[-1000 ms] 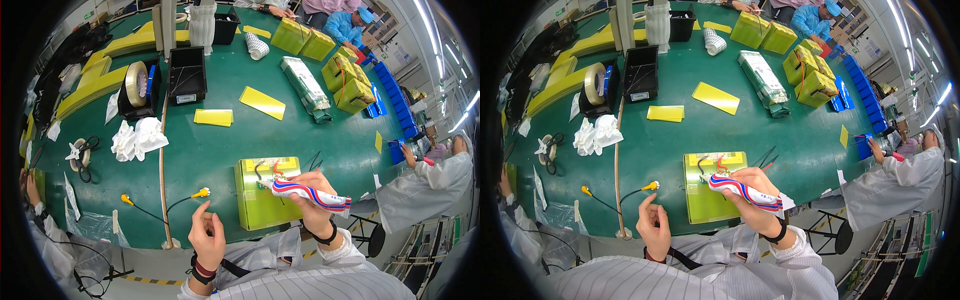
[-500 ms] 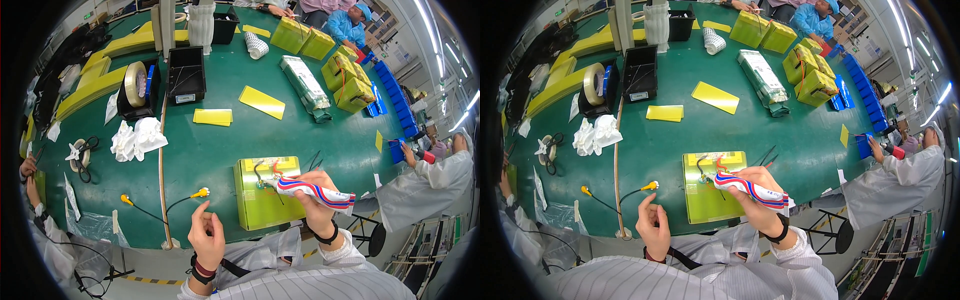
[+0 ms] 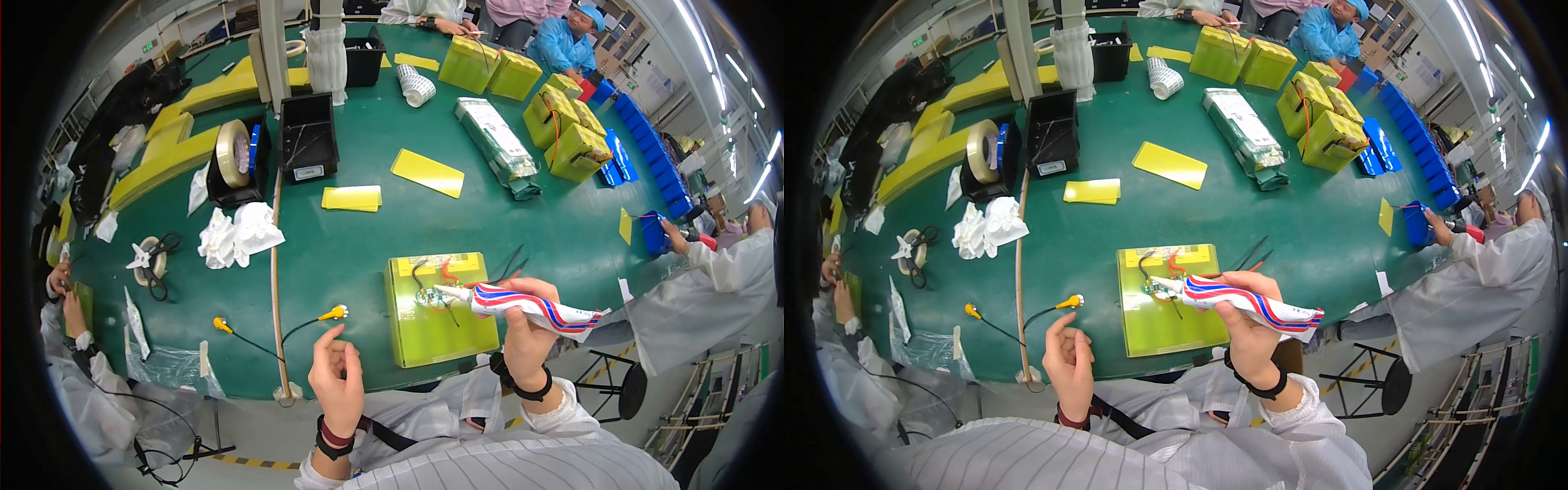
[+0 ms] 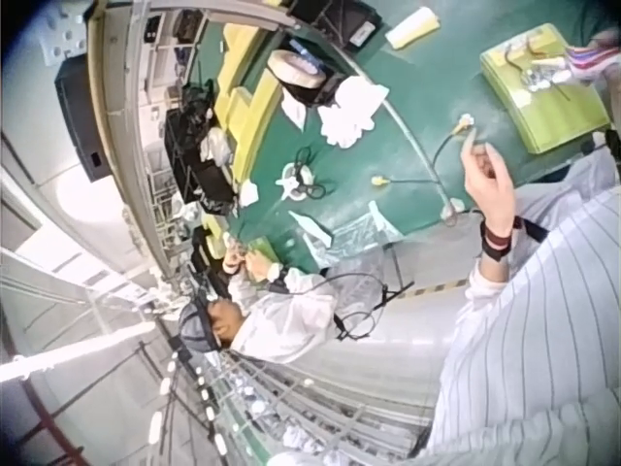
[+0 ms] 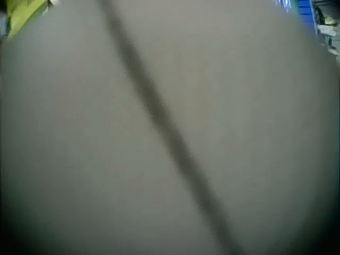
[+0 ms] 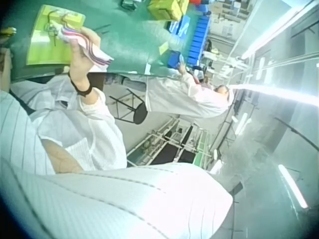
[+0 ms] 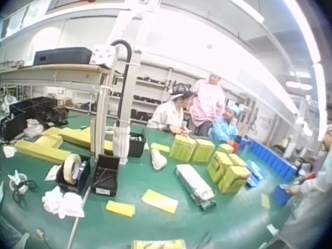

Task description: Assembling and applying mesh and adhesive to a battery or electronic component at a manufacturing workstation.

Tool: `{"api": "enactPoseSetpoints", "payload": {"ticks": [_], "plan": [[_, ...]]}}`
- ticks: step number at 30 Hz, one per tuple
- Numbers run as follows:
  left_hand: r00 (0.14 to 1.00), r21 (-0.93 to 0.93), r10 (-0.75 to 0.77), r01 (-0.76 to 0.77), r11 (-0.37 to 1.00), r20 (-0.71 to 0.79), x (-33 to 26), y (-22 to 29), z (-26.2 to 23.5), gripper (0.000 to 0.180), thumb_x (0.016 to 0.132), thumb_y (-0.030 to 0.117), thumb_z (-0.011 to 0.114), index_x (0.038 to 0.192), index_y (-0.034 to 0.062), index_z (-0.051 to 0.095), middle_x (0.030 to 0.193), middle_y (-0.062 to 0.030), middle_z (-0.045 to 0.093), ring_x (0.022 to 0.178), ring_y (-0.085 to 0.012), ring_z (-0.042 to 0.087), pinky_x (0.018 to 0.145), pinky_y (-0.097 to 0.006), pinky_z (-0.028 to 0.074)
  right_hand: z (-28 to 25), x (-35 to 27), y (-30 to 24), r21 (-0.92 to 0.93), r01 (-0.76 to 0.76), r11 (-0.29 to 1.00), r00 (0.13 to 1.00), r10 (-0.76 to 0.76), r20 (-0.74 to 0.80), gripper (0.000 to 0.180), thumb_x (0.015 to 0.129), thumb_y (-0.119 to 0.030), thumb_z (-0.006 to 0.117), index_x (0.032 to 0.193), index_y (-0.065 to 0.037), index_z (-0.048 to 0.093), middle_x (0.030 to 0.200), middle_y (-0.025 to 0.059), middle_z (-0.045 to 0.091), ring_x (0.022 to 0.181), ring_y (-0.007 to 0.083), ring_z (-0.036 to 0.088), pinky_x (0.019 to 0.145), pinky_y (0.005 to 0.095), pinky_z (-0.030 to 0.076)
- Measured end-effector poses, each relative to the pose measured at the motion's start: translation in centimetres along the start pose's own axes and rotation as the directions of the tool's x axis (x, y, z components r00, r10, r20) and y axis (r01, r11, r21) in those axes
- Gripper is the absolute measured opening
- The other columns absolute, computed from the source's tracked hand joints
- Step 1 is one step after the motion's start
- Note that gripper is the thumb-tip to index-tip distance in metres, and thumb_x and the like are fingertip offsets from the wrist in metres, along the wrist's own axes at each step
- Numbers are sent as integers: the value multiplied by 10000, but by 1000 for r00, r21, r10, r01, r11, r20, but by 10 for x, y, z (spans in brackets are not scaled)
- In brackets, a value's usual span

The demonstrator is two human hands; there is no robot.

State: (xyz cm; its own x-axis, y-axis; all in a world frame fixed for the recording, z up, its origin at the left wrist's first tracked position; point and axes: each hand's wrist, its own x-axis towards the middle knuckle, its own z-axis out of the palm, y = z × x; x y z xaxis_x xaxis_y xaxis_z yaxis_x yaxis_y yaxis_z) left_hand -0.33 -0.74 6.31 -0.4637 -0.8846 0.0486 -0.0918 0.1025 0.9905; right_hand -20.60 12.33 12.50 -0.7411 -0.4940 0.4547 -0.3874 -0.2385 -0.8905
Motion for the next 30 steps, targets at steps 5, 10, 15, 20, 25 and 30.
{"api": "enactPoseSetpoints", "payload": {"ticks": [5, 10, 15, 20, 25, 30], "plan": [[992, -225, -57, 81, 971, 113, 11, 30, -38, 296, 1002, 12, 540, 1294, -36, 542, 1030, -113, 659, 777, -111, 598, 671, -239, 494, -9, -5, -4, -129, 113, 985, 994, -112, 18, 286, 844, -123, 783, 1074, 19, 690, 1070, 158, 682, 987, 266, 653, 884, 353, 505], [991, 97, 130, -130, 987, 12, 94, 44, -98, 272, 972, 34, 610, 1232, -48, 620, 1010, -93, 692, 829, -91, 622, 683, -238, 507, -26, -18, 12, -72, 35, 997, 999, -36, -11, 313, 935, -170, 718, 1151, 33, 620, 1095, 136, 638, 955, 230, 671, 862, 334, 536], [941, 636, 317, -172, 752, -121, 190, -23, -168, 384, 788, 64, 796, 1149, 10, 674, 922, -102, 674, 766, -174, 635, 673, -301, 518, -12, -30, -2, 125, -154, 980, 988, 155, 5, 258, 886, -95, 737, 1107, 18, 665, 1088, 130, 654, 990, 213, 638, 896, 318, 482], [866, 793, 495, -252, 554, -70, 204, -48, -179, 235, 729, 75, 827, 930, 14, 724, 779, -101, 590, 680, -248, 595, 633, -363, 483, -7, -33, -15, 103, -113, 988, 994, 112, 18, 234, 866, -73, 745, 1072, 22, 685, 1028, 136, 673, 946, 220, 653, 867, 311, 495], [858, 393, 471, -368, 843, -206, 147, 31, -119, 127, 899, 21, 711, 996, -19, 639, 1030, -59, 598, 823, -126, 621, 738, -247, 523, -12, -29, -16, 163, -139, 977, 990, 134, 45, 244, 863, -72, 755, 1079, 23, 694, 1021, 149, 687, 931, 226, 670, 849, 320, 510], [984, -452, 146, -83, 888, 106, 67, 68, -79, 330, 930, 34, 604, 1234, -9, 485, 1217, -94, 604, 1081, -152, 622, 941, -317, 509, 6, -34, -18, 281, -159, 946, 983, 125, 134, 232, 883, -65, 743, 1090, 25, 687, 1052, 146, 677, 942, 225, 672, 854, 322, 521]]}}
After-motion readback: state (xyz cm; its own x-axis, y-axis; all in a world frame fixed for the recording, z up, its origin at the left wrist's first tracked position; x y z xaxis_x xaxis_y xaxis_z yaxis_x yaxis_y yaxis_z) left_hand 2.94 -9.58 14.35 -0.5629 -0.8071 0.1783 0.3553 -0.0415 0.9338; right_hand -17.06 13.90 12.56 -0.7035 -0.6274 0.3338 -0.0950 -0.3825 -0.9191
